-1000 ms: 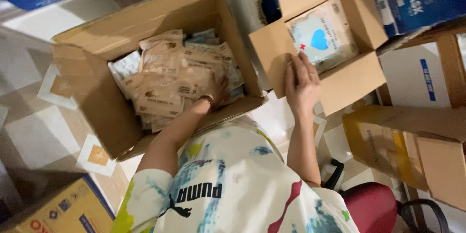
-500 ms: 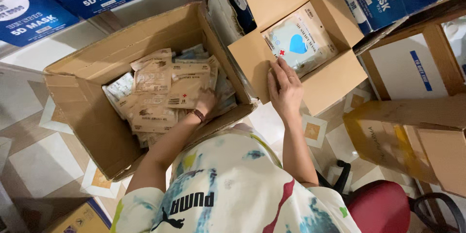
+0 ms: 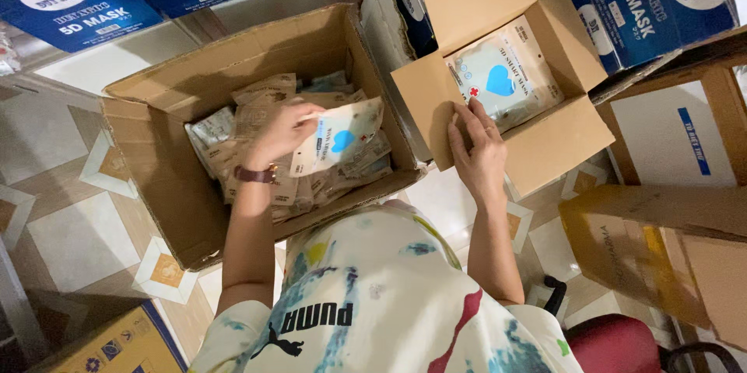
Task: The person sits on the floor surrounded by cardboard boxes and packs individually wrapped face masks into a smaller shipping box. They repeatedly pick up packages of masks from a larger box and place them into the smaller box, occasionally adjusting the items inside.
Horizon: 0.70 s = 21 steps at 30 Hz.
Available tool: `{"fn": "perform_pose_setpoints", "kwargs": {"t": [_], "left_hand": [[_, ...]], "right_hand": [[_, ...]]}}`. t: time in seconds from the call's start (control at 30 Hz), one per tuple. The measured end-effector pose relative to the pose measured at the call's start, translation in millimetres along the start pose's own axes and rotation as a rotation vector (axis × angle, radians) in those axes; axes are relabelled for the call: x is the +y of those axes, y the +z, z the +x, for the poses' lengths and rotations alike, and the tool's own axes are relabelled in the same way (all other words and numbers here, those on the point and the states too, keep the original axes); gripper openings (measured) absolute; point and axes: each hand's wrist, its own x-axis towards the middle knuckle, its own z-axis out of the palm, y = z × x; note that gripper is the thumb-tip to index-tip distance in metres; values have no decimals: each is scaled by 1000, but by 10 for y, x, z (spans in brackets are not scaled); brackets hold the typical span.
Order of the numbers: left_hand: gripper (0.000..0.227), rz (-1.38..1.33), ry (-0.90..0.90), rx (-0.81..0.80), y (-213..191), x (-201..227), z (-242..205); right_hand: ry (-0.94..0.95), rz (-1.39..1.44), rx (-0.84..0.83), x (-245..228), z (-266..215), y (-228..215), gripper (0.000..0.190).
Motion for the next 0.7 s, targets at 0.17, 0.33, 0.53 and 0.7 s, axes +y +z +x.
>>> {"fn": "perform_pose_setpoints", "kwargs": {"t": [0.17, 0.33, 0.53, 0.7], "left_hand": [[27, -69, -49, 195, -367, 356, -277], [23, -560, 24, 454, -597, 553, -325], [29, -969, 136, 505, -437, 951, 196], [32, -1069, 260, 309, -15, 1373, 769]], "right_hand": [[44, 71, -48, -19, 38, -46, 38], [16, 58, -68, -54, 53, -105, 42], [-1, 202, -67, 2, 146, -357, 44], [101, 789, -42, 193, 292, -657, 62]]}}
